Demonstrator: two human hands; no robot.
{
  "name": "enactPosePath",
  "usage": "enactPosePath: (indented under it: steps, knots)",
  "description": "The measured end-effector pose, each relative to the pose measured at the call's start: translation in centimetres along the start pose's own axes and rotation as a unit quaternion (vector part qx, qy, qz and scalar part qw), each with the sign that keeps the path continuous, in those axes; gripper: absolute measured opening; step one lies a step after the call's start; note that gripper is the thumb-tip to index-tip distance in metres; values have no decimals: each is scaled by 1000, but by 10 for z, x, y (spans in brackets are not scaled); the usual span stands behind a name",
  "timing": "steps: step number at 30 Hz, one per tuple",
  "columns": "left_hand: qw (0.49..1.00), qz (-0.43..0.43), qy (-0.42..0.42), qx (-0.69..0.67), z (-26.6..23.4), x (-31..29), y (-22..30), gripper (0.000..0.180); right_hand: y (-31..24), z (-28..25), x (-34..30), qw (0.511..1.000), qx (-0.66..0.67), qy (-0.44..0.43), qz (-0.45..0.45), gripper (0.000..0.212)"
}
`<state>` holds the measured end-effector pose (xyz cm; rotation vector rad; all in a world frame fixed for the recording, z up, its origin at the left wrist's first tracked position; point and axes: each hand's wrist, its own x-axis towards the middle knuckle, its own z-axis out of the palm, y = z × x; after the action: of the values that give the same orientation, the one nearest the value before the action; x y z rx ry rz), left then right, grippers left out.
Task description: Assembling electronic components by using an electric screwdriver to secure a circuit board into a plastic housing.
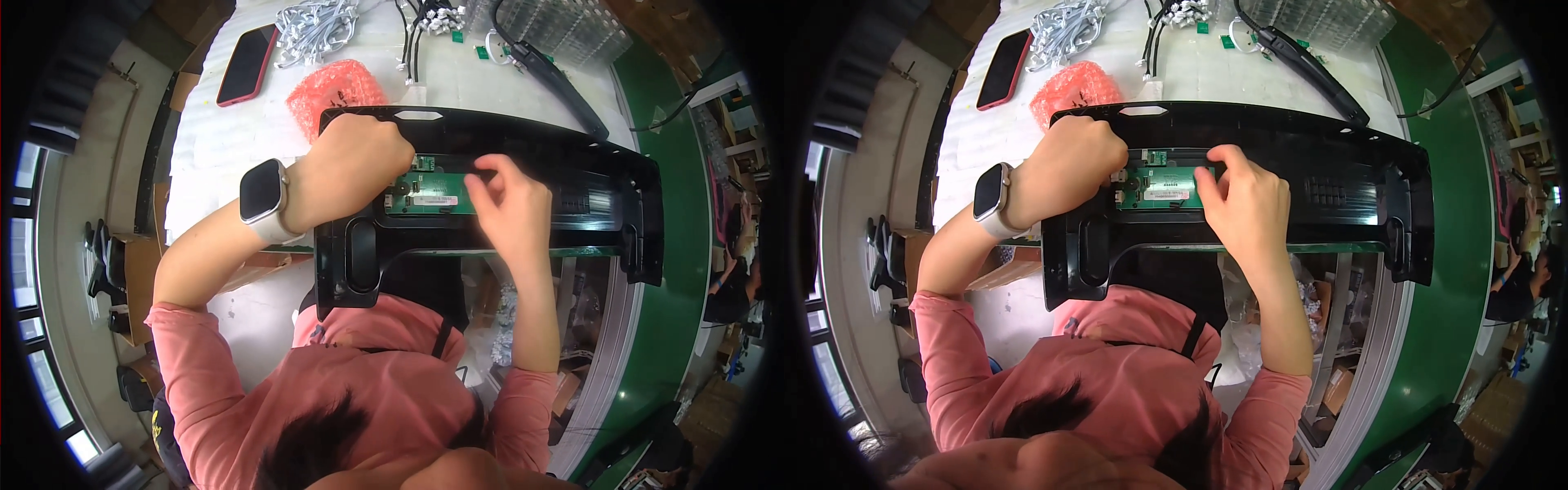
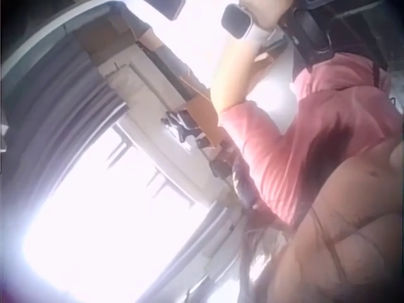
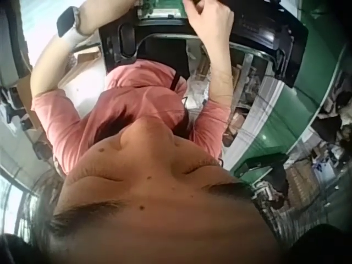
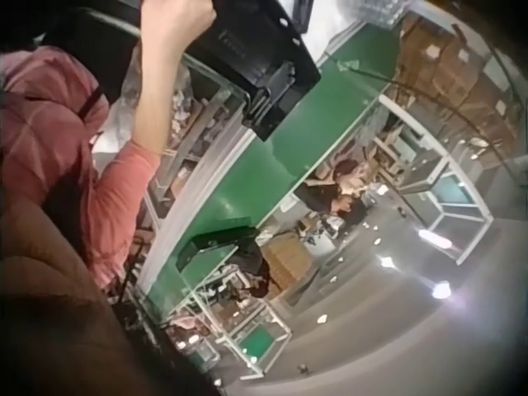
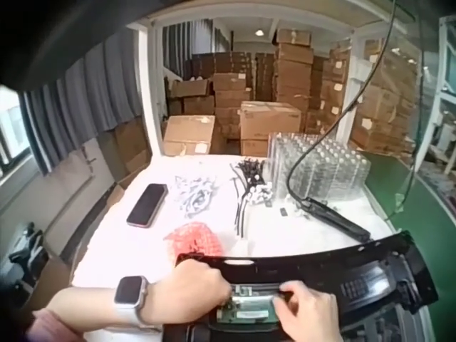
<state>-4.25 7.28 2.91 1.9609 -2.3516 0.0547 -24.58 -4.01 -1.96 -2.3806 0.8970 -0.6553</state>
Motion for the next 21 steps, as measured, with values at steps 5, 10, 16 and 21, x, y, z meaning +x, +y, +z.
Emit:
enactPosePath:
  steps: [5,10,16,21]
  knots:
    - [995,102,-2,18,2,10,-5,3,4,7,0,990,-129,27,-58,22]
    - [978,190,23,82,8,13,6,4,-7,14,1,985,-163,-38,-46,20]
    - [987,104,-68,-104,-13,26,-19,8,-1,10,1,987,-148,-11,-67,19]
    - [820,-19,-252,-514,-23,28,-43,23,-10,-4,-9,990,-70,61,-110,18]
